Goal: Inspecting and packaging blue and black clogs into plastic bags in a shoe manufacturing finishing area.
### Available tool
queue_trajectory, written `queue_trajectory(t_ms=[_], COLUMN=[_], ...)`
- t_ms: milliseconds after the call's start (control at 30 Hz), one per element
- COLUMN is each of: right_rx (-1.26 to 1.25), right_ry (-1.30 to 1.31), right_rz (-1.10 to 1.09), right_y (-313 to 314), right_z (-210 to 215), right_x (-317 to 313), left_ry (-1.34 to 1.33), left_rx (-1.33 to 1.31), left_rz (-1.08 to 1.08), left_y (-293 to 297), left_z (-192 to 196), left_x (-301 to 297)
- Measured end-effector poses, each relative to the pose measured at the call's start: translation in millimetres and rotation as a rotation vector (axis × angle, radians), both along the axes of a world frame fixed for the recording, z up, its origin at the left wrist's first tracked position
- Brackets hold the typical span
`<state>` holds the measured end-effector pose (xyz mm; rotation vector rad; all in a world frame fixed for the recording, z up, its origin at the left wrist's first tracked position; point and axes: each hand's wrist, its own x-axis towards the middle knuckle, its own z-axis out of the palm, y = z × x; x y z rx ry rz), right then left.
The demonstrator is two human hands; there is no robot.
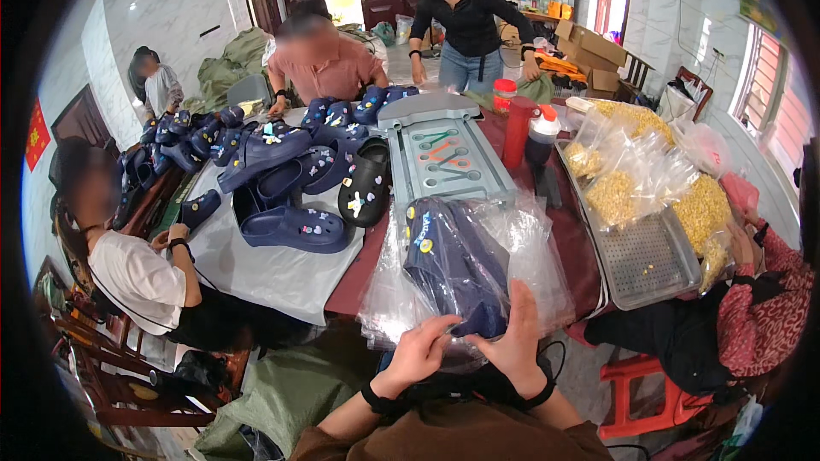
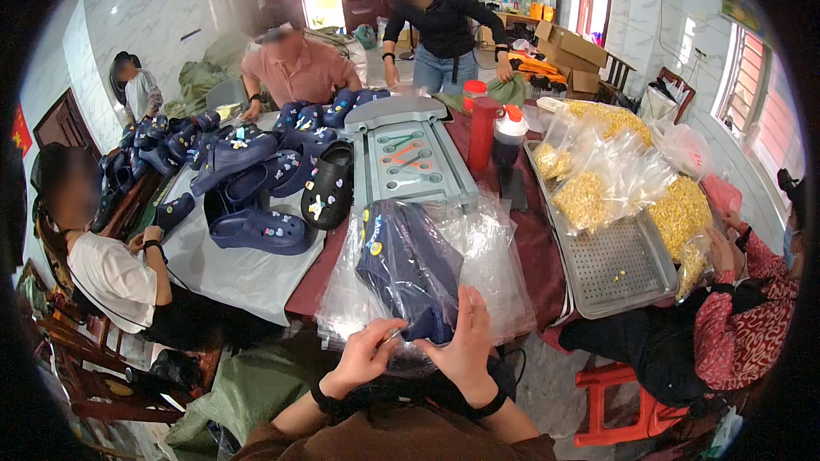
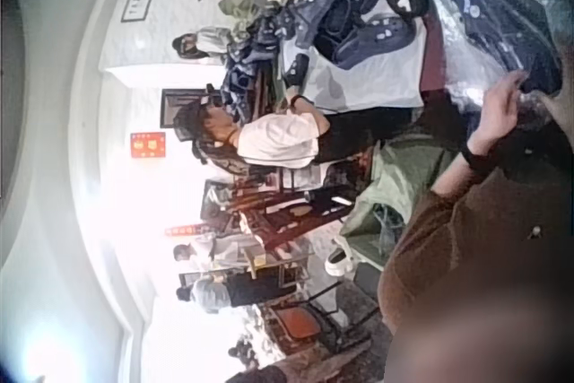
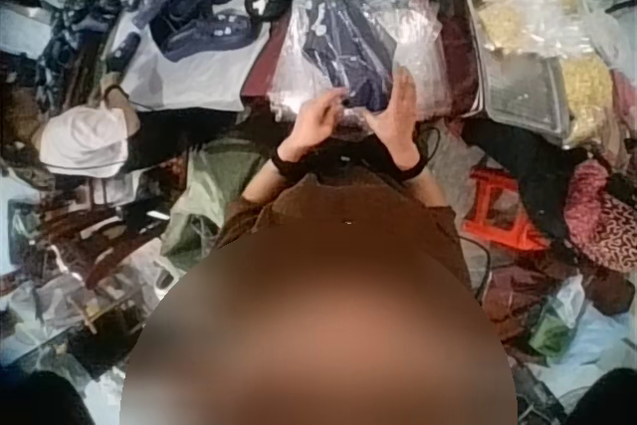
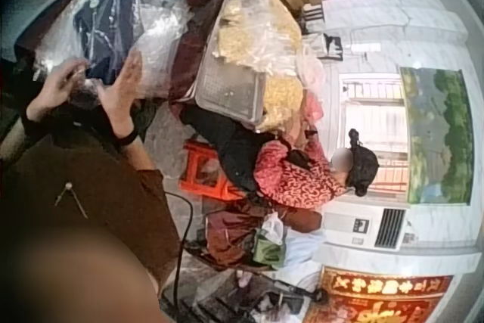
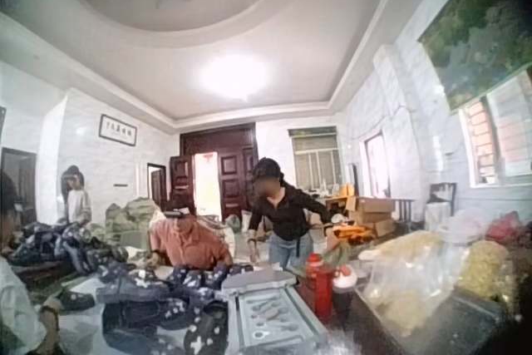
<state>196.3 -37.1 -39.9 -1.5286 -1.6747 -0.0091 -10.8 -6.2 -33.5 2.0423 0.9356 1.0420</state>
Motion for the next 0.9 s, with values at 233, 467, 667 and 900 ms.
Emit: queue_trajectory(t_ms=[233,467,667,900], right_rx=[-0.117,-0.081,-0.076,-0.093], right_ry=[0.044,0.043,0.054,0.096], right_rz=[0.039,0.080,0.079,0.050], right_y=[2.9,6.1,6.1,5.7], right_z=[-0.3,-2.8,-6.9,-8.8], right_x=[-2.8,0.2,2.8,4.3], left_ry=[-0.012,-0.039,-0.020,-0.142], left_rx=[-0.173,-0.205,-0.133,-0.176], left_rz=[0.106,0.241,0.206,0.119], left_y=[-1.0,-2.5,2.4,12.6], left_z=[-17.0,-15.7,-12.0,-7.6], left_x=[-6.9,-10.8,-31.5,-50.3])
